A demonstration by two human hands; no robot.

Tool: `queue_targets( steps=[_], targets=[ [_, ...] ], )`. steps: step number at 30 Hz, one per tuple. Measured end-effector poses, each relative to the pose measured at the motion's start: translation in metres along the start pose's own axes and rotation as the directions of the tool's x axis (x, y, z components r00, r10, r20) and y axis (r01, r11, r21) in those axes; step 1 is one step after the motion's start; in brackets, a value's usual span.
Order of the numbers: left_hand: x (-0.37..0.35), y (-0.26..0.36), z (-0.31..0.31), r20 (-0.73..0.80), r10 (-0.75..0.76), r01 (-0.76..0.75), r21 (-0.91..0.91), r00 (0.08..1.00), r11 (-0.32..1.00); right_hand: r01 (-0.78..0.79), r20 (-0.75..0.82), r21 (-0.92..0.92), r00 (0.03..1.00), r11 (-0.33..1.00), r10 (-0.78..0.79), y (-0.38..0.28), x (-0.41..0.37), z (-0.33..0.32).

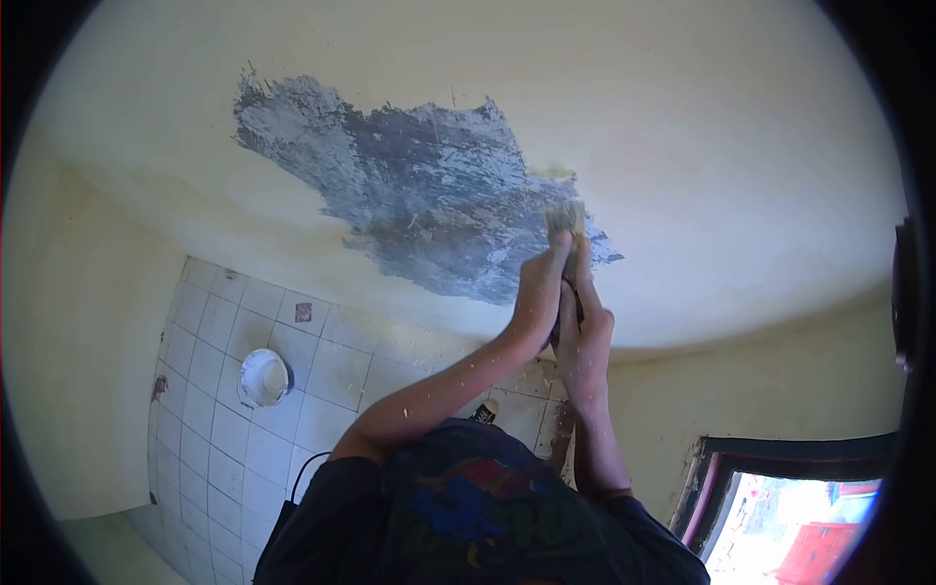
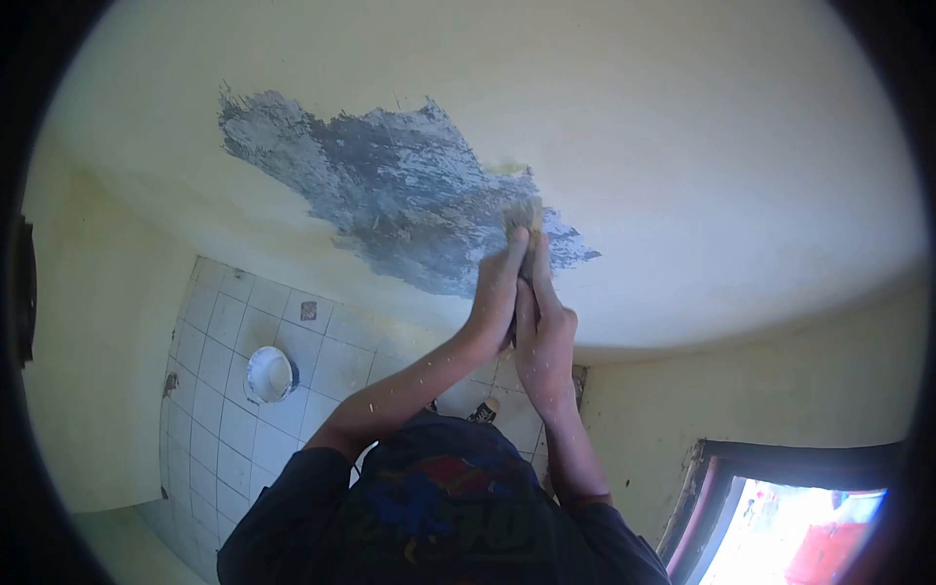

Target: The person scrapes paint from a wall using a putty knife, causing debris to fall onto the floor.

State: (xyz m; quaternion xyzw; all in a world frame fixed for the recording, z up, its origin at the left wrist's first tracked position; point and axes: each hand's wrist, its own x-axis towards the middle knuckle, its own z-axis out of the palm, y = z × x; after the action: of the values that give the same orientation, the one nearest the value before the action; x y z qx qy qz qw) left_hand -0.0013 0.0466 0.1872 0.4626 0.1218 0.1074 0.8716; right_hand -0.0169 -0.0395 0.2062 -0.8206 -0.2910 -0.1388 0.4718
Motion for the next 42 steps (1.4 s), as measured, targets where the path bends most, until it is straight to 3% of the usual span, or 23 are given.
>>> queue_targets(
  steps=[2, 3, 4, 6, 7, 9, 11, 12, 14, 15, 19, 20, 22, 24, 27, 30, 31, 33, 34, 35, 38, 42],
  targets=[
    [0.005, -0.003, 0.003, -0.040, -0.047, 0.046, -0.033, 0.998, 0.998, -0.042, -0.014, 0.050, 0.999, 0.998, 0.043, 0.002, 0.009, 0.006],
    [0.015, 0.004, -0.002, 0.045, -0.015, 0.022, -0.145, 0.999, 0.989, -0.125, 0.009, 0.051, 0.992, 0.991, 0.125, -0.012, 0.025, 0.009],
    [0.010, 0.007, -0.005, 0.043, -0.031, 0.037, -0.143, 0.999, 0.989, -0.212, 0.030, 0.050, 0.977, 0.976, 0.211, -0.020, 0.030, 0.009],
    [0.012, 0.024, -0.001, 0.051, 0.043, -0.039, -0.071, 0.998, 0.997, -0.194, 0.056, 0.044, 0.980, 0.980, 0.191, -0.020, 0.028, 0.003],
    [0.009, 0.026, 0.000, 0.064, -0.034, 0.039, -0.083, 0.997, 0.996, -0.187, 0.042, 0.071, 0.982, 0.980, 0.185, -0.018, 0.022, 0.003],
    [-0.001, 0.011, 0.002, 0.030, -0.046, 0.048, -0.058, 0.998, 0.997, -0.191, 0.030, 0.099, 0.981, 0.976, 0.189, -0.011, 0.005, 0.004],
    [-0.005, 0.006, 0.006, 0.006, -0.062, 0.063, -0.066, 0.998, 0.996, -0.044, -0.034, 0.018, 0.998, 0.999, 0.044, 0.000, -0.001, 0.005],
    [0.002, 0.016, 0.003, 0.004, -0.062, 0.063, -0.069, 0.998, 0.996, -0.043, -0.030, 0.016, 0.999, 0.999, 0.044, -0.003, 0.010, 0.006],
    [0.015, 0.030, -0.009, 0.121, 0.013, -0.012, -0.010, 0.993, 1.000, -0.287, 0.117, 0.008, 0.952, 0.958, 0.284, -0.022, 0.030, 0.005],
    [0.014, 0.026, -0.005, 0.062, 0.046, -0.047, 0.012, 0.997, 0.999, -0.307, 0.143, 0.008, 0.942, 0.952, 0.302, -0.030, 0.030, 0.000],
    [-0.008, 0.016, 0.005, -0.034, -0.067, 0.066, -0.035, 0.997, 0.997, -0.082, 0.014, 0.050, 0.997, 0.995, 0.082, -0.013, 0.005, 0.004],
    [0.000, 0.016, 0.003, -0.033, -0.061, 0.060, -0.036, 0.998, 0.998, -0.076, 0.013, 0.050, 0.997, 0.996, 0.075, -0.009, 0.009, 0.005],
    [0.014, 0.019, -0.005, -0.021, 0.043, -0.045, -0.077, 0.999, 0.996, -0.290, 0.134, -0.009, 0.948, 0.957, 0.288, -0.023, 0.027, 0.009],
    [0.014, 0.028, -0.005, 0.029, 0.057, -0.056, -0.023, 0.998, 0.998, -0.269, 0.121, 0.044, 0.958, 0.962, 0.262, -0.024, 0.027, 0.009],
    [-0.007, 0.024, 0.006, -0.049, -0.059, 0.056, -0.063, 0.997, 0.996, -0.188, 0.073, 0.095, 0.981, 0.977, 0.182, -0.022, 0.012, 0.005],
    [0.016, 0.018, 0.000, -0.003, 0.023, -0.023, -0.099, 1.000, 0.995, -0.230, 0.083, 0.017, 0.970, 0.973, 0.228, -0.020, 0.018, 0.004],
    [0.020, 0.021, -0.006, 0.040, 0.077, -0.077, -0.010, 0.996, 0.997, -0.258, 0.113, -0.009, 0.960, 0.966, 0.257, -0.026, 0.023, 0.002],
    [0.013, 0.027, 0.003, 0.029, 0.007, -0.005, -0.057, 1.000, 0.998, -0.257, 0.134, -0.031, 0.957, 0.966, 0.259, -0.025, 0.029, 0.000],
    [0.006, 0.029, 0.006, 0.018, -0.076, 0.077, -0.095, 0.997, 0.993, -0.159, 0.062, 0.006, 0.985, 0.987, 0.158, -0.018, 0.018, 0.000],
    [-0.004, 0.027, 0.011, 0.000, -0.027, 0.027, -0.063, 1.000, 0.998, -0.067, -0.011, 0.036, 0.998, 0.997, 0.067, -0.015, 0.009, 0.001],
    [0.011, 0.031, 0.008, 0.007, -0.088, 0.089, -0.098, 0.996, 0.991, -0.211, 0.006, -0.007, 0.977, 0.977, 0.211, -0.026, 0.023, 0.005],
    [0.007, 0.038, 0.009, 0.029, -0.011, 0.014, -0.126, 1.000, 0.992, -0.324, 0.115, 0.065, 0.942, 0.944, 0.315, -0.031, 0.026, -0.003]
  ],
)
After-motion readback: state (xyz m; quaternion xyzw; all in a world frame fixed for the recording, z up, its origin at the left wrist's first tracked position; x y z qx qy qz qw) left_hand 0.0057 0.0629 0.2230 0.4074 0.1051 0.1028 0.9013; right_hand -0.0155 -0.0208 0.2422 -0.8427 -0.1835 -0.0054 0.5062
